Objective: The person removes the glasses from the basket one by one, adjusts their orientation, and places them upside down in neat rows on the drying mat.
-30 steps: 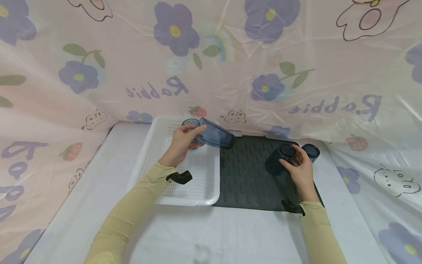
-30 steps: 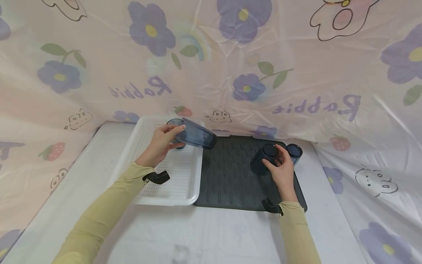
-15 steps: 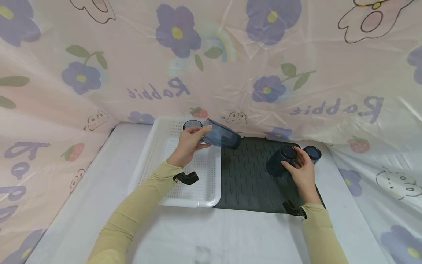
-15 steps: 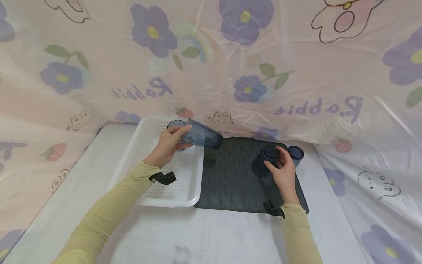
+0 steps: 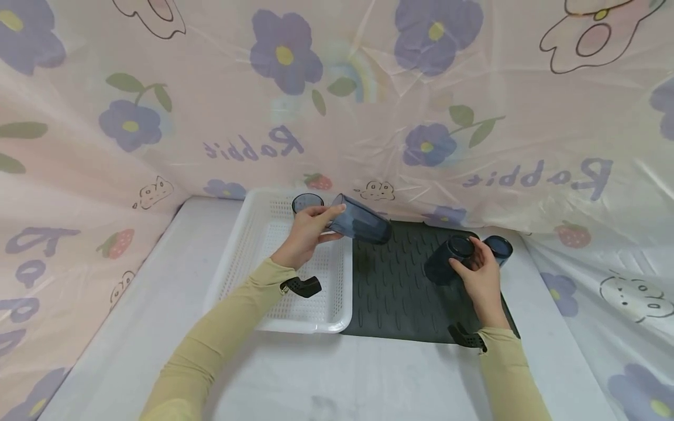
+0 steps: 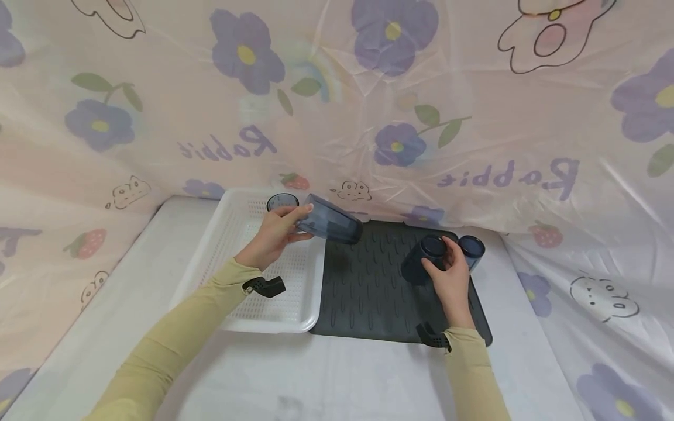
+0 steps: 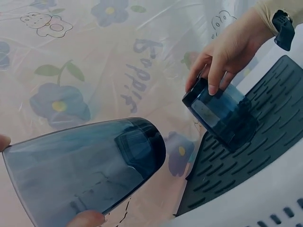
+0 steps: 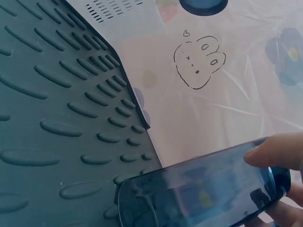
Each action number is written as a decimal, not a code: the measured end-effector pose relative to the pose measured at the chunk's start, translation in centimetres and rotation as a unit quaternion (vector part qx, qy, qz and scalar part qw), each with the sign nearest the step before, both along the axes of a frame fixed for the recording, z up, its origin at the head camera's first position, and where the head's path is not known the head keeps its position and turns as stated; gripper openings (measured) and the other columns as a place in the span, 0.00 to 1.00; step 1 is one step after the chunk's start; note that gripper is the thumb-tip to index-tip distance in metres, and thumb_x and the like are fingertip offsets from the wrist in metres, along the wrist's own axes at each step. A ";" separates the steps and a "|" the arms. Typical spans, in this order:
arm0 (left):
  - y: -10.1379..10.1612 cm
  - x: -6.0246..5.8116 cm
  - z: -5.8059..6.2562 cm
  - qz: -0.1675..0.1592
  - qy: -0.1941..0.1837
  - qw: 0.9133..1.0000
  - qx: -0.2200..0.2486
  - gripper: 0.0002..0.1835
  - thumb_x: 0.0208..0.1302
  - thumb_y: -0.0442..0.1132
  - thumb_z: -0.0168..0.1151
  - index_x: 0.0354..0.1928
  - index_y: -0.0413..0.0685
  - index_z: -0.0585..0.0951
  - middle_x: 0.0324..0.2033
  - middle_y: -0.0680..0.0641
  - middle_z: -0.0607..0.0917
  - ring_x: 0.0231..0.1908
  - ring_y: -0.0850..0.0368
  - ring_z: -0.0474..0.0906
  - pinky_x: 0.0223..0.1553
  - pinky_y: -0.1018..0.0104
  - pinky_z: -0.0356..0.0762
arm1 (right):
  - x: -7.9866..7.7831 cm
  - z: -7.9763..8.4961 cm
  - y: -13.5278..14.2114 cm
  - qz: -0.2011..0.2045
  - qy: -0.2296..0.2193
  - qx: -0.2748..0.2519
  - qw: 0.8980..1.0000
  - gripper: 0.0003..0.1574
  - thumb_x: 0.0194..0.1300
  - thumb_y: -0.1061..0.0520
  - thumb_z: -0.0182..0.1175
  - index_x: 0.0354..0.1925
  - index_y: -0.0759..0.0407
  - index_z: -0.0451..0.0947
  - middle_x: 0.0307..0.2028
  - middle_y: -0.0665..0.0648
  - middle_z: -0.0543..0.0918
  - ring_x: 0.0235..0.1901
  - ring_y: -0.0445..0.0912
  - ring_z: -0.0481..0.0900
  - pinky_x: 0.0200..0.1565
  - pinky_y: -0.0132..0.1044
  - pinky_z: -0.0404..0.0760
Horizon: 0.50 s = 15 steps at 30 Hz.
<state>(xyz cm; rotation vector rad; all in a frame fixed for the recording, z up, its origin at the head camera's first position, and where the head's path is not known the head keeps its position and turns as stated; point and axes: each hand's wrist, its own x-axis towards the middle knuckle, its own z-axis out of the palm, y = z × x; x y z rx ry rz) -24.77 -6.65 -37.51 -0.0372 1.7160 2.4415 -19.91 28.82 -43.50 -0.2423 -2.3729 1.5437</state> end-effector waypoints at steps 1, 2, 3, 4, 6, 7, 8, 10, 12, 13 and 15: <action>0.1 0.0 0.0 -0.001 -0.002 1.000 0.006 0.31 0.56 0.46 0.72 0.55 0.36 0.73 0.42 0.41 0.78 0.37 0.52 0.80 0.44 0.57 0.83 | 0.0 0.0 0.0 0.000 -0.002 -0.001 1.000 0.46 0.61 0.65 0.65 0.72 0.56 0.56 0.67 0.60 0.64 0.66 0.52 0.62 0.67 0.47 0.62; 0.2 0.0 0.0 -0.003 -0.004 1.000 0.011 0.30 0.56 0.46 0.72 0.55 0.36 0.73 0.40 0.42 0.78 0.35 0.53 0.81 0.44 0.56 0.83 | 0.0 0.0 0.0 -0.002 -0.004 -0.003 1.000 0.46 0.61 0.64 0.65 0.72 0.56 0.55 0.68 0.60 0.63 0.66 0.52 0.62 0.67 0.47 0.61; 0.4 0.0 0.0 -0.004 -0.005 1.000 0.016 0.29 0.56 0.45 0.71 0.55 0.36 0.74 0.39 0.42 0.79 0.34 0.53 0.81 0.44 0.56 0.83 | 0.1 0.1 0.0 -0.005 -0.006 -0.005 1.000 0.46 0.62 0.64 0.64 0.72 0.56 0.55 0.68 0.60 0.62 0.67 0.52 0.61 0.67 0.47 0.61; 0.5 0.1 0.0 -0.005 -0.004 1.000 0.017 0.29 0.57 0.45 0.71 0.55 0.36 0.73 0.39 0.42 0.78 0.34 0.54 0.81 0.44 0.56 0.83 | 0.1 0.1 0.0 -0.008 -0.007 -0.005 1.000 0.46 0.62 0.64 0.64 0.73 0.55 0.54 0.69 0.59 0.62 0.67 0.52 0.61 0.68 0.47 0.61; 0.9 0.1 0.1 -0.004 0.000 1.000 0.019 0.29 0.57 0.45 0.71 0.56 0.36 0.72 0.38 0.43 0.78 0.33 0.54 0.81 0.44 0.56 0.83 | 0.1 0.2 0.0 -0.012 -0.008 -0.008 1.000 0.46 0.63 0.63 0.64 0.73 0.55 0.53 0.69 0.59 0.61 0.67 0.52 0.60 0.68 0.47 0.60; 1.1 0.1 0.1 -0.003 0.002 1.000 0.018 0.30 0.57 0.45 0.71 0.57 0.36 0.72 0.38 0.43 0.78 0.34 0.55 0.81 0.44 0.56 0.83 | 0.1 0.2 0.0 -0.012 -0.008 -0.010 1.000 0.46 0.63 0.63 0.63 0.73 0.55 0.53 0.70 0.59 0.60 0.67 0.52 0.60 0.68 0.47 0.60; 1.2 0.2 0.2 0.000 0.005 1.000 0.017 0.30 0.58 0.45 0.70 0.57 0.37 0.71 0.39 0.44 0.78 0.33 0.55 0.81 0.43 0.56 0.83 | 0.1 0.3 0.0 -0.013 -0.008 -0.009 1.000 0.45 0.64 0.62 0.63 0.73 0.56 0.53 0.70 0.59 0.60 0.68 0.52 0.60 0.68 0.47 0.60; 1.5 0.3 0.3 0.005 0.009 1.000 0.017 0.30 0.58 0.44 0.70 0.57 0.37 0.71 0.38 0.44 0.78 0.33 0.55 0.81 0.43 0.56 0.84 | 0.2 0.4 -0.1 -0.013 -0.010 -0.003 1.000 0.45 0.64 0.62 0.62 0.73 0.57 0.53 0.70 0.59 0.60 0.68 0.52 0.60 0.68 0.46 0.60; 1.6 0.3 0.4 0.006 0.008 1.000 0.019 0.28 0.58 0.44 0.70 0.56 0.36 0.72 0.36 0.44 0.78 0.32 0.55 0.81 0.43 0.57 0.84 | 0.2 0.4 -0.2 -0.014 -0.013 0.000 1.000 0.44 0.64 0.61 0.62 0.73 0.57 0.53 0.69 0.59 0.61 0.67 0.52 0.60 0.68 0.46 0.60; 1.7 0.3 0.4 0.005 0.006 1.000 0.020 0.28 0.58 0.44 0.70 0.55 0.37 0.73 0.36 0.44 0.78 0.32 0.55 0.81 0.43 0.56 0.84 | 0.2 0.4 -0.3 -0.015 -0.014 0.001 1.000 0.44 0.64 0.61 0.62 0.73 0.58 0.54 0.69 0.60 0.62 0.67 0.52 0.60 0.68 0.46 0.61; 1.8 0.3 0.6 0.002 0.003 1.000 0.019 0.26 0.59 0.44 0.70 0.54 0.36 0.74 0.34 0.45 0.77 0.31 0.56 0.80 0.43 0.57 0.84 | 0.1 0.3 -0.3 -0.017 -0.015 0.004 1.000 0.43 0.65 0.61 0.62 0.72 0.57 0.54 0.68 0.60 0.62 0.67 0.52 0.61 0.67 0.45 0.61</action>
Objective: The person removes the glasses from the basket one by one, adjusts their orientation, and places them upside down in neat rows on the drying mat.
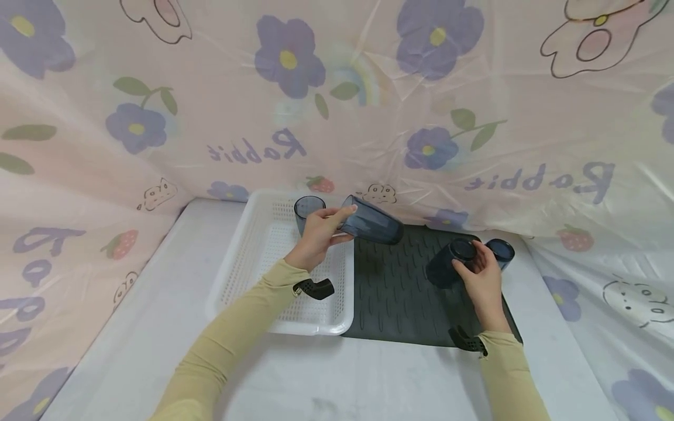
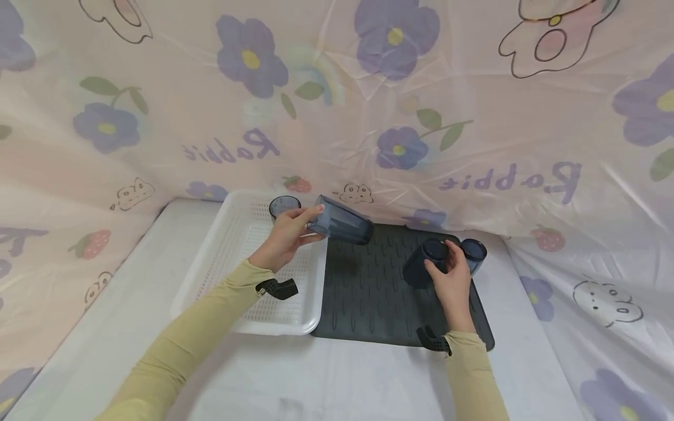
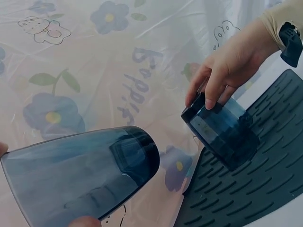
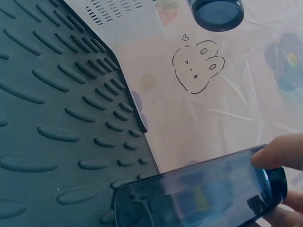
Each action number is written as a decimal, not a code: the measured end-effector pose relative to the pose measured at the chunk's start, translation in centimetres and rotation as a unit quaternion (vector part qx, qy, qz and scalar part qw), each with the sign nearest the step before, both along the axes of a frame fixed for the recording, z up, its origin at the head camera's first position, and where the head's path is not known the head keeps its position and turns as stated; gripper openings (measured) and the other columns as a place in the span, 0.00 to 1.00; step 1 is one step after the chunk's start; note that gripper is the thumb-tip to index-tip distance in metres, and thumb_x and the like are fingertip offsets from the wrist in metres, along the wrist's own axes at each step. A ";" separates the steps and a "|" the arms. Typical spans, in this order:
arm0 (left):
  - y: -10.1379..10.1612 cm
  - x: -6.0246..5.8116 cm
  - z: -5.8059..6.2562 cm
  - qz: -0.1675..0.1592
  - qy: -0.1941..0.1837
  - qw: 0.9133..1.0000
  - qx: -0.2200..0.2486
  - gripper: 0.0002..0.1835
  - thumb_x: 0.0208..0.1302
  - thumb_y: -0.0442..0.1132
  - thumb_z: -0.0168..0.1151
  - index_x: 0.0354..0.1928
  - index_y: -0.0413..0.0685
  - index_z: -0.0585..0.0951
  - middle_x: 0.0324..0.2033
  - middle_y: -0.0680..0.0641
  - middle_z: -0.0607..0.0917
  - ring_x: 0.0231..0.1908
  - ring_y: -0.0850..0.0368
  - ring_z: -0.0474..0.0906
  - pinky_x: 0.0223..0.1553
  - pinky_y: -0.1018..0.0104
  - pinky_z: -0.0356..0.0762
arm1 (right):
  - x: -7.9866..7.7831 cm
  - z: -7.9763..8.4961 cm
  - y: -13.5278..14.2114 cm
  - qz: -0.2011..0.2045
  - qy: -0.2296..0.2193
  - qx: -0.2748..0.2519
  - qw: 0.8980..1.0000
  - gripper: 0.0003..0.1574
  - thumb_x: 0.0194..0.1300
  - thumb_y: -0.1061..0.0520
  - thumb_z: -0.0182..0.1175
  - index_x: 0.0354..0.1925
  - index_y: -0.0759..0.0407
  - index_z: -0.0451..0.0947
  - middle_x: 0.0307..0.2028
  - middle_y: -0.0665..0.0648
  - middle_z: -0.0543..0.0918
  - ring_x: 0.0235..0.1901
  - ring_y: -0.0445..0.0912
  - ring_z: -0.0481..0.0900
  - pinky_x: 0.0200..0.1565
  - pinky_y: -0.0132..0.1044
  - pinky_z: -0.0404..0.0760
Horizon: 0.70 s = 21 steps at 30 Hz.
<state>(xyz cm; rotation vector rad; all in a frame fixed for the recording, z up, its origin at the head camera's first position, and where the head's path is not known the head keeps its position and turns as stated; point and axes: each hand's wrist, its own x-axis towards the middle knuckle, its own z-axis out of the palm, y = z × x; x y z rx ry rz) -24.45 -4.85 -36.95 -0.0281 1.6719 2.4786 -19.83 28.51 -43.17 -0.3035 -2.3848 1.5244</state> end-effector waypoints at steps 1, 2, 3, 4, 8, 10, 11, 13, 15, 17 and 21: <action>0.1 0.0 0.0 -0.002 -0.003 1.000 -0.001 0.26 0.59 0.44 0.70 0.54 0.36 0.74 0.34 0.45 0.76 0.31 0.57 0.80 0.43 0.57 0.84 | 0.0 0.0 0.0 -0.001 0.000 0.002 1.000 0.43 0.65 0.60 0.62 0.72 0.57 0.54 0.68 0.60 0.63 0.67 0.52 0.61 0.67 0.45 0.61; 0.1 0.0 0.1 -0.002 -0.005 1.000 -0.002 0.26 0.58 0.44 0.70 0.53 0.36 0.75 0.35 0.45 0.76 0.31 0.57 0.79 0.43 0.57 0.84 | 0.0 0.0 0.0 -0.001 0.001 0.000 1.000 0.42 0.65 0.60 0.61 0.72 0.57 0.55 0.68 0.60 0.63 0.66 0.52 0.62 0.67 0.45 0.61; 0.2 0.0 0.1 -0.002 -0.007 1.000 -0.003 0.26 0.58 0.44 0.70 0.53 0.36 0.75 0.36 0.45 0.75 0.31 0.57 0.78 0.43 0.58 0.84 | 0.0 0.0 0.0 -0.001 0.002 0.000 1.000 0.41 0.66 0.59 0.61 0.72 0.57 0.55 0.68 0.60 0.62 0.67 0.51 0.61 0.67 0.44 0.61; 0.3 0.0 0.1 -0.001 -0.009 1.000 -0.003 0.27 0.58 0.44 0.70 0.53 0.36 0.74 0.37 0.45 0.75 0.31 0.56 0.78 0.43 0.58 0.84 | 0.0 0.1 0.0 0.000 0.005 -0.003 1.000 0.41 0.66 0.59 0.60 0.72 0.57 0.55 0.68 0.60 0.62 0.67 0.51 0.61 0.68 0.44 0.61; 0.4 0.0 0.1 0.001 -0.012 1.000 0.001 0.26 0.58 0.44 0.70 0.53 0.37 0.74 0.39 0.44 0.75 0.32 0.55 0.79 0.43 0.57 0.84 | 0.1 0.6 -0.1 0.006 0.019 -0.021 1.000 0.38 0.68 0.58 0.58 0.72 0.58 0.56 0.69 0.60 0.62 0.68 0.50 0.60 0.68 0.43 0.60; 0.4 -0.1 0.1 0.001 -0.009 1.000 0.002 0.25 0.58 0.44 0.70 0.52 0.37 0.74 0.36 0.45 0.74 0.31 0.56 0.78 0.43 0.57 0.84 | 0.1 0.9 -0.1 0.009 0.032 -0.027 0.999 0.37 0.69 0.58 0.57 0.71 0.60 0.56 0.68 0.60 0.63 0.67 0.50 0.60 0.68 0.43 0.60; 0.4 -0.1 0.1 -0.001 -0.007 1.000 0.002 0.25 0.58 0.44 0.70 0.52 0.37 0.75 0.35 0.46 0.74 0.30 0.57 0.77 0.43 0.57 0.84 | 0.1 1.1 -0.2 0.010 0.040 -0.031 0.999 0.36 0.69 0.58 0.57 0.71 0.60 0.57 0.67 0.60 0.64 0.67 0.50 0.60 0.68 0.43 0.60; 0.5 -0.1 0.2 -0.003 -0.005 1.000 0.004 0.24 0.59 0.44 0.70 0.51 0.36 0.76 0.32 0.47 0.72 0.28 0.57 0.75 0.44 0.57 0.83 | 0.2 1.5 -0.2 0.009 0.056 -0.036 0.998 0.35 0.69 0.60 0.57 0.70 0.61 0.58 0.66 0.62 0.65 0.67 0.50 0.61 0.68 0.42 0.60; 0.5 -0.1 0.2 -0.006 -0.003 1.000 0.005 0.24 0.59 0.44 0.69 0.51 0.36 0.76 0.33 0.47 0.72 0.27 0.58 0.74 0.44 0.56 0.83 | 0.2 2.0 -0.2 0.004 0.071 -0.040 0.997 0.34 0.68 0.60 0.58 0.69 0.60 0.60 0.65 0.62 0.67 0.66 0.50 0.63 0.68 0.41 0.60; 0.6 0.0 0.3 -0.008 -0.003 1.000 0.007 0.24 0.59 0.44 0.69 0.51 0.36 0.76 0.34 0.46 0.73 0.28 0.57 0.74 0.44 0.56 0.83 | 0.3 2.6 -0.2 -0.001 0.090 -0.047 0.995 0.33 0.68 0.61 0.58 0.68 0.59 0.62 0.64 0.62 0.68 0.65 0.50 0.64 0.67 0.40 0.61; 0.7 0.0 0.5 -0.009 -0.009 1.000 0.009 0.25 0.59 0.44 0.69 0.53 0.37 0.74 0.38 0.44 0.73 0.31 0.56 0.76 0.44 0.57 0.83 | 0.4 3.8 -0.6 -0.001 0.137 -0.067 0.988 0.30 0.67 0.62 0.58 0.66 0.58 0.66 0.61 0.63 0.71 0.63 0.51 0.67 0.66 0.40 0.64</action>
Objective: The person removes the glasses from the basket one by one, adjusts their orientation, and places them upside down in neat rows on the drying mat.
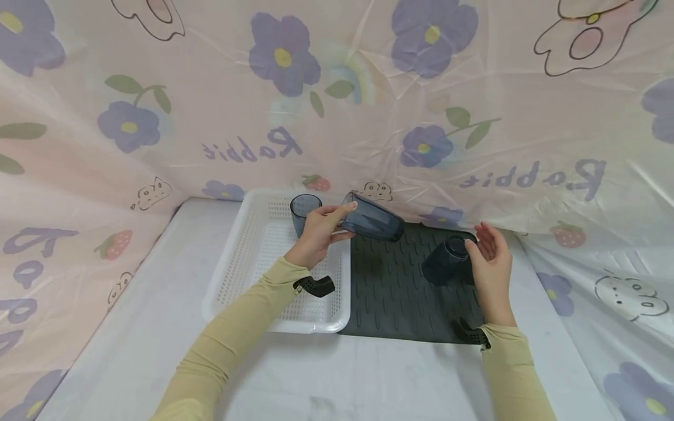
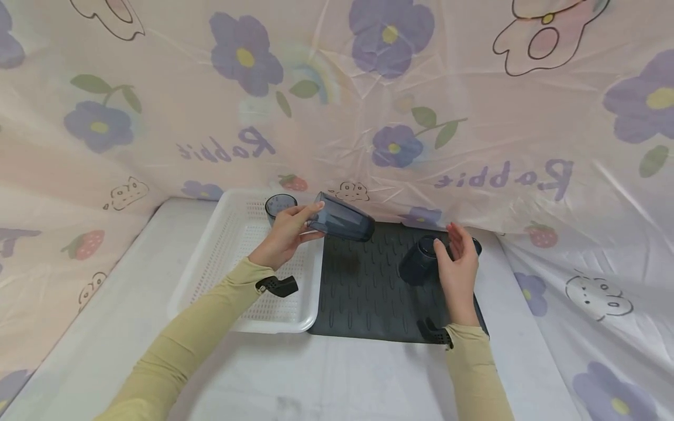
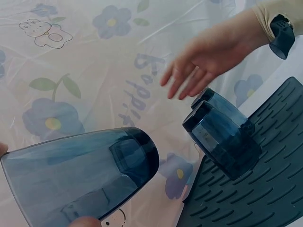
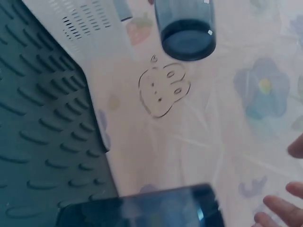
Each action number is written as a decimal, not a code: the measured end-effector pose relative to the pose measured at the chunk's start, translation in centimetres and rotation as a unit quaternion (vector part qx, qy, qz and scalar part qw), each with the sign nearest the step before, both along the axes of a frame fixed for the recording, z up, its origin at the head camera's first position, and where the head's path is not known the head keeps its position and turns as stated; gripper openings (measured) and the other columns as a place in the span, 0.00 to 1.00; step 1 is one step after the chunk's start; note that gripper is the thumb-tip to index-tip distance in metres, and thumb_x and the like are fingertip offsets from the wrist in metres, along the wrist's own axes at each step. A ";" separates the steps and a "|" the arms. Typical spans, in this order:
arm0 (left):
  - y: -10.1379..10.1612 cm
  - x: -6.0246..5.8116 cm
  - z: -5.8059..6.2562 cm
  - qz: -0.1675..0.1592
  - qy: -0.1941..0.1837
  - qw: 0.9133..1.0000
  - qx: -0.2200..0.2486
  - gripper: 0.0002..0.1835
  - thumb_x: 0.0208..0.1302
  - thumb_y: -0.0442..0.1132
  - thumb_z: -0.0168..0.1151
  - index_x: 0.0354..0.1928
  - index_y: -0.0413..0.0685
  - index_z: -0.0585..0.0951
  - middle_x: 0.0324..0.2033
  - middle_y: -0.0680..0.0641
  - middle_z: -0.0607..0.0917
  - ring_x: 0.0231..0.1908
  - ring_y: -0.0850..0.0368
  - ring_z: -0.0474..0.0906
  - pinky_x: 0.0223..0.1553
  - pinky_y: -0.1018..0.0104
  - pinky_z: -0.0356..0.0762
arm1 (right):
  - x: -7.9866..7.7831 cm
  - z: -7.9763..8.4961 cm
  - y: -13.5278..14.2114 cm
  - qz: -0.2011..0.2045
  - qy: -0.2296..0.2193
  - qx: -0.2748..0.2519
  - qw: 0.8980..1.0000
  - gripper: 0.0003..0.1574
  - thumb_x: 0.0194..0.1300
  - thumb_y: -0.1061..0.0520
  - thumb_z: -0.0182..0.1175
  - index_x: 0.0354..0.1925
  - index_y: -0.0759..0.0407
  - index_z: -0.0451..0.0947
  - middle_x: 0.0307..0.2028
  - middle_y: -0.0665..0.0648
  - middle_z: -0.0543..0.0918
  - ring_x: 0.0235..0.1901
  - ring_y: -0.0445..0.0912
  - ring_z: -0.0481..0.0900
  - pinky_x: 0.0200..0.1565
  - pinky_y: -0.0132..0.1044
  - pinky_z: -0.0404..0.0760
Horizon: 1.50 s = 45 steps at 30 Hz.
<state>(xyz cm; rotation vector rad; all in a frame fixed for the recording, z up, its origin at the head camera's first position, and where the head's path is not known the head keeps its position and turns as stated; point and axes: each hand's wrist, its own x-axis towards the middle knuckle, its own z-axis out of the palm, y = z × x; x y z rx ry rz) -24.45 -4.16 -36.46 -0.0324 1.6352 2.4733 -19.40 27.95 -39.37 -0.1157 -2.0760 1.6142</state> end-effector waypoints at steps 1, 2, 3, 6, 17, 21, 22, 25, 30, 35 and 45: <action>0.0 0.0 0.0 0.000 -0.001 1.000 0.000 0.25 0.59 0.44 0.69 0.54 0.37 0.74 0.39 0.44 0.73 0.32 0.56 0.76 0.44 0.57 0.83 | 0.1 0.3 -0.2 0.005 0.013 -0.004 1.000 0.30 0.67 0.62 0.58 0.66 0.57 0.66 0.61 0.63 0.71 0.62 0.51 0.67 0.65 0.38 0.65; 0.0 0.0 0.1 0.000 -0.002 1.000 0.000 0.26 0.59 0.44 0.69 0.54 0.37 0.74 0.40 0.44 0.73 0.33 0.56 0.77 0.44 0.57 0.83 | 0.1 0.5 -0.4 0.010 0.025 -0.009 1.000 0.29 0.67 0.63 0.58 0.66 0.57 0.67 0.60 0.64 0.72 0.62 0.51 0.68 0.64 0.36 0.66; 0.0 0.0 0.2 -0.001 -0.003 1.000 -0.001 0.26 0.59 0.44 0.69 0.54 0.37 0.73 0.41 0.44 0.72 0.33 0.56 0.77 0.44 0.57 0.83 | 0.2 0.8 -0.5 0.019 0.035 -0.016 0.999 0.28 0.68 0.63 0.57 0.66 0.57 0.67 0.60 0.64 0.72 0.61 0.51 0.68 0.63 0.34 0.68; 0.1 0.1 0.4 -0.003 -0.004 1.000 0.000 0.27 0.58 0.44 0.70 0.54 0.37 0.73 0.43 0.42 0.73 0.35 0.54 0.78 0.44 0.57 0.83 | 0.5 1.5 -1.2 0.053 0.057 -0.035 0.996 0.26 0.70 0.63 0.54 0.65 0.57 0.68 0.59 0.63 0.73 0.60 0.51 0.70 0.57 0.28 0.71; 0.3 0.2 0.4 -0.006 0.008 1.000 0.014 0.27 0.60 0.42 0.68 0.56 0.36 0.72 0.49 0.41 0.72 0.36 0.54 0.76 0.45 0.56 0.83 | 0.2 2.1 -3.4 0.202 0.031 -0.158 0.966 0.28 0.76 0.55 0.46 0.69 0.61 0.60 0.63 0.67 0.66 0.64 0.56 0.64 0.65 0.43 0.65; 0.4 0.3 0.4 -0.004 0.009 1.000 0.017 0.27 0.60 0.42 0.69 0.56 0.36 0.72 0.48 0.41 0.72 0.35 0.55 0.75 0.45 0.56 0.83 | -0.2 1.8 -4.2 0.234 0.006 -0.164 0.958 0.30 0.76 0.52 0.45 0.71 0.61 0.57 0.64 0.67 0.65 0.65 0.59 0.61 0.66 0.45 0.64; 0.4 0.3 0.4 -0.004 0.008 1.000 0.016 0.27 0.60 0.43 0.69 0.56 0.36 0.73 0.48 0.41 0.72 0.34 0.55 0.75 0.45 0.56 0.83 | -0.4 1.7 -4.4 0.241 0.000 -0.163 0.957 0.31 0.76 0.52 0.45 0.71 0.61 0.56 0.64 0.67 0.64 0.66 0.59 0.61 0.66 0.46 0.63; 0.5 0.4 0.5 -0.005 0.006 1.000 0.017 0.26 0.59 0.43 0.69 0.55 0.37 0.73 0.47 0.41 0.74 0.33 0.55 0.75 0.45 0.56 0.83 | -0.7 1.4 -4.9 0.262 -0.024 -0.162 0.951 0.32 0.77 0.50 0.44 0.72 0.59 0.54 0.66 0.68 0.62 0.66 0.59 0.60 0.66 0.47 0.63; 0.6 0.5 0.6 -0.004 0.000 1.000 0.019 0.25 0.59 0.43 0.69 0.54 0.38 0.74 0.45 0.42 0.74 0.30 0.56 0.73 0.44 0.56 0.83 | -1.2 0.9 -5.5 0.298 -0.069 -0.177 0.935 0.33 0.78 0.49 0.39 0.74 0.57 0.47 0.69 0.69 0.55 0.67 0.57 0.58 0.68 0.48 0.59; 0.7 0.6 0.6 -0.005 0.010 1.000 0.021 0.24 0.60 0.43 0.69 0.53 0.37 0.75 0.40 0.44 0.74 0.28 0.56 0.70 0.44 0.55 0.83 | -1.6 0.5 -6.0 0.302 -0.097 -0.207 0.925 0.33 0.78 0.47 0.38 0.75 0.55 0.46 0.70 0.65 0.55 0.65 0.53 0.62 0.68 0.47 0.60; 0.8 0.8 0.6 -0.011 0.010 1.000 0.026 0.23 0.60 0.42 0.69 0.52 0.37 0.75 0.40 0.44 0.73 0.27 0.55 0.67 0.44 0.55 0.83 | -1.7 0.2 -7.2 0.311 -0.111 -0.255 0.909 0.31 0.78 0.46 0.38 0.73 0.54 0.52 0.61 0.57 0.69 0.53 0.47 0.75 0.63 0.46 0.67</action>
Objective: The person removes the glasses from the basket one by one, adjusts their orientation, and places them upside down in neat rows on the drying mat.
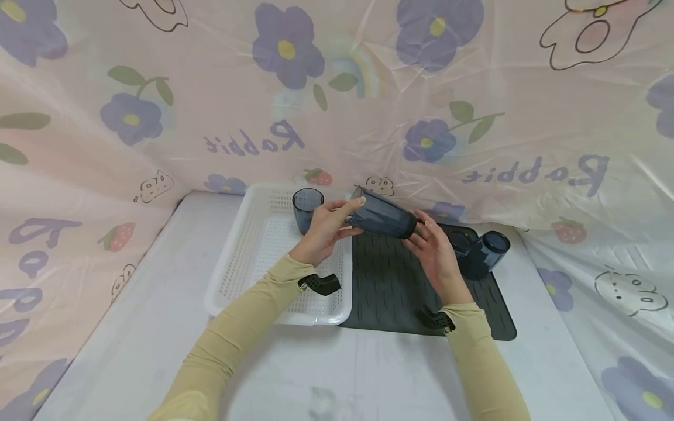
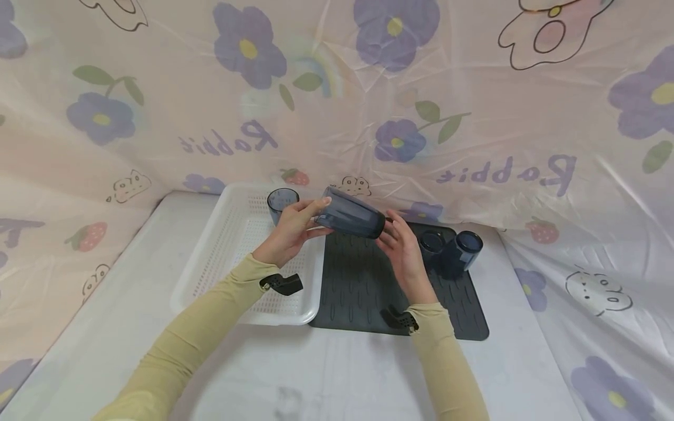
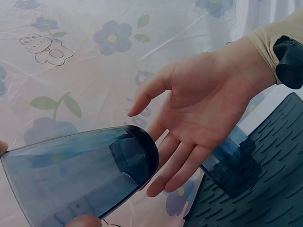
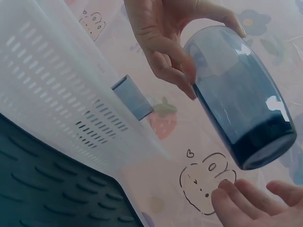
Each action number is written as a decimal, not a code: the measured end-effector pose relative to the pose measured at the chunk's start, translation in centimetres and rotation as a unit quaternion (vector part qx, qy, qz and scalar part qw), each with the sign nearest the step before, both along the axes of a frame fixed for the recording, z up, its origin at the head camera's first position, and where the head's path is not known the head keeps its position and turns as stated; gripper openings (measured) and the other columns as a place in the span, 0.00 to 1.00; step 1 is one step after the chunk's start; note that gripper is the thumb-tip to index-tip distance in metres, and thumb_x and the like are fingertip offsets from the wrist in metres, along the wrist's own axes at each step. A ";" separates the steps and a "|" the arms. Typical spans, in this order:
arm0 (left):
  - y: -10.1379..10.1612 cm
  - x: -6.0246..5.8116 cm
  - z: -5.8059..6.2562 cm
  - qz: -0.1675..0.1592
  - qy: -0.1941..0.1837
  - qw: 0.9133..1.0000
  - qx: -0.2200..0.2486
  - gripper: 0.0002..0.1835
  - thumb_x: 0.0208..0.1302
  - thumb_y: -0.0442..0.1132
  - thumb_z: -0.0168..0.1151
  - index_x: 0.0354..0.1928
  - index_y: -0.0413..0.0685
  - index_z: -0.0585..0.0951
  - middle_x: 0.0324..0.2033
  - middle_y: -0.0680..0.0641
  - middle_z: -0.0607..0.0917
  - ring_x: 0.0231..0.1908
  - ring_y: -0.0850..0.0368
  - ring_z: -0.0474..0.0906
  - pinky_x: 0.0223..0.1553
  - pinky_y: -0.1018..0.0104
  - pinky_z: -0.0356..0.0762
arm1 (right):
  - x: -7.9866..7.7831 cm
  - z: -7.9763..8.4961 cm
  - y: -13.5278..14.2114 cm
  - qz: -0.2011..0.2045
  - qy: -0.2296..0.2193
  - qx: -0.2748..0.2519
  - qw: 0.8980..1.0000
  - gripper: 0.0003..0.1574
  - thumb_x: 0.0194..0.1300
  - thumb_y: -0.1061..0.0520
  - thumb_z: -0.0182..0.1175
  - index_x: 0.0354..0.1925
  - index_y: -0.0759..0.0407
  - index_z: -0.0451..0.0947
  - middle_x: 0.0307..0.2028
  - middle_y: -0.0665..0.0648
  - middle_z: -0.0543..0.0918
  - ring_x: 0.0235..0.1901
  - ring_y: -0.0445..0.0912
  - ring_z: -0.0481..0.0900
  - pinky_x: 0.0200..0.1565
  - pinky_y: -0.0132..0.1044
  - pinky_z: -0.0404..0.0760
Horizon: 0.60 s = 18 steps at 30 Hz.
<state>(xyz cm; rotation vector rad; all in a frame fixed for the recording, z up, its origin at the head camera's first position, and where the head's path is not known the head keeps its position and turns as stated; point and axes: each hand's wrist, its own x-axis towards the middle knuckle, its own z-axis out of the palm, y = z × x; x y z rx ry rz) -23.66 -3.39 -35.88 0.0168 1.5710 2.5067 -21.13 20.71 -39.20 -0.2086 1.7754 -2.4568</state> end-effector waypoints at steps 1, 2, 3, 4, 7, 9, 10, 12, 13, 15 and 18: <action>0.0 0.0 0.0 -0.001 0.001 1.000 -0.001 0.23 0.60 0.42 0.69 0.52 0.37 0.75 0.41 0.44 0.73 0.27 0.55 0.66 0.44 0.55 0.83 | 0.0 0.0 -0.1 -0.001 -0.003 -0.004 1.000 0.31 0.78 0.46 0.38 0.73 0.53 0.52 0.63 0.58 0.68 0.53 0.47 0.76 0.63 0.47 0.67; 0.0 0.1 0.0 -0.001 0.001 1.000 0.000 0.23 0.60 0.42 0.69 0.53 0.37 0.75 0.42 0.44 0.73 0.27 0.55 0.67 0.44 0.55 0.83 | 0.0 0.1 -0.2 0.001 -0.006 -0.009 1.000 0.31 0.78 0.45 0.39 0.73 0.53 0.53 0.64 0.59 0.67 0.53 0.47 0.76 0.64 0.48 0.67; 0.0 0.1 0.0 -0.001 0.001 1.000 -0.001 0.24 0.60 0.42 0.69 0.53 0.37 0.74 0.43 0.43 0.73 0.27 0.55 0.67 0.44 0.55 0.83 | 0.0 0.1 -0.3 0.001 -0.009 -0.012 1.000 0.32 0.77 0.45 0.40 0.73 0.53 0.53 0.65 0.59 0.65 0.53 0.48 0.76 0.64 0.50 0.66; 0.1 0.0 0.0 -0.001 0.002 1.000 -0.002 0.24 0.60 0.42 0.69 0.54 0.37 0.74 0.44 0.43 0.73 0.28 0.55 0.68 0.44 0.56 0.83 | -0.1 0.1 -0.4 0.002 -0.010 -0.015 1.000 0.31 0.77 0.44 0.40 0.73 0.52 0.54 0.67 0.60 0.63 0.54 0.49 0.76 0.65 0.51 0.65; 0.0 0.0 0.0 -0.001 0.003 1.000 -0.003 0.26 0.60 0.43 0.69 0.55 0.38 0.73 0.44 0.43 0.74 0.29 0.56 0.71 0.44 0.56 0.83 | -0.2 0.1 -0.7 0.005 -0.008 -0.036 0.999 0.30 0.77 0.44 0.41 0.70 0.53 0.59 0.65 0.60 0.66 0.54 0.51 0.76 0.63 0.52 0.67; 0.0 -0.1 0.0 -0.001 0.004 1.000 -0.003 0.25 0.59 0.43 0.69 0.55 0.38 0.74 0.42 0.44 0.75 0.29 0.56 0.73 0.44 0.56 0.83 | -0.2 0.1 -0.8 0.012 -0.004 -0.051 0.999 0.28 0.77 0.45 0.40 0.68 0.54 0.63 0.62 0.59 0.69 0.53 0.52 0.77 0.62 0.53 0.69; 0.0 -0.1 0.1 -0.002 0.005 1.000 -0.002 0.25 0.59 0.43 0.69 0.54 0.37 0.74 0.40 0.44 0.76 0.28 0.56 0.73 0.44 0.55 0.83 | -0.2 0.0 -0.9 0.014 -0.003 -0.058 0.998 0.27 0.77 0.46 0.41 0.67 0.54 0.64 0.60 0.59 0.70 0.52 0.53 0.77 0.62 0.53 0.69; 0.1 -0.1 0.1 -0.002 0.005 1.000 -0.003 0.24 0.59 0.43 0.69 0.53 0.37 0.75 0.38 0.44 0.76 0.28 0.56 0.74 0.44 0.55 0.83 | -0.3 0.0 -1.2 0.018 -0.003 -0.068 0.998 0.25 0.78 0.47 0.40 0.65 0.55 0.65 0.58 0.58 0.72 0.51 0.53 0.78 0.62 0.53 0.70; 0.1 -0.1 0.1 -0.002 0.005 1.000 -0.003 0.24 0.60 0.43 0.69 0.53 0.37 0.75 0.37 0.45 0.77 0.28 0.56 0.74 0.44 0.55 0.83 | -0.3 -0.1 -1.3 0.020 -0.004 -0.071 0.997 0.24 0.78 0.48 0.40 0.65 0.54 0.66 0.57 0.58 0.72 0.51 0.53 0.78 0.62 0.54 0.69; 0.1 0.0 0.0 -0.001 0.005 1.000 -0.004 0.24 0.60 0.43 0.68 0.54 0.37 0.74 0.38 0.44 0.77 0.28 0.56 0.75 0.44 0.55 0.83 | -0.3 -0.1 -1.6 0.020 -0.008 -0.069 0.997 0.23 0.78 0.49 0.41 0.65 0.54 0.64 0.57 0.57 0.72 0.50 0.53 0.79 0.61 0.53 0.70; 0.0 0.1 0.0 0.000 0.001 1.000 -0.003 0.25 0.61 0.42 0.68 0.55 0.38 0.73 0.42 0.43 0.76 0.30 0.55 0.75 0.45 0.56 0.83 | -0.3 -0.1 -1.9 0.023 -0.014 -0.060 0.998 0.25 0.76 0.52 0.46 0.68 0.55 0.60 0.59 0.59 0.69 0.52 0.52 0.78 0.62 0.52 0.69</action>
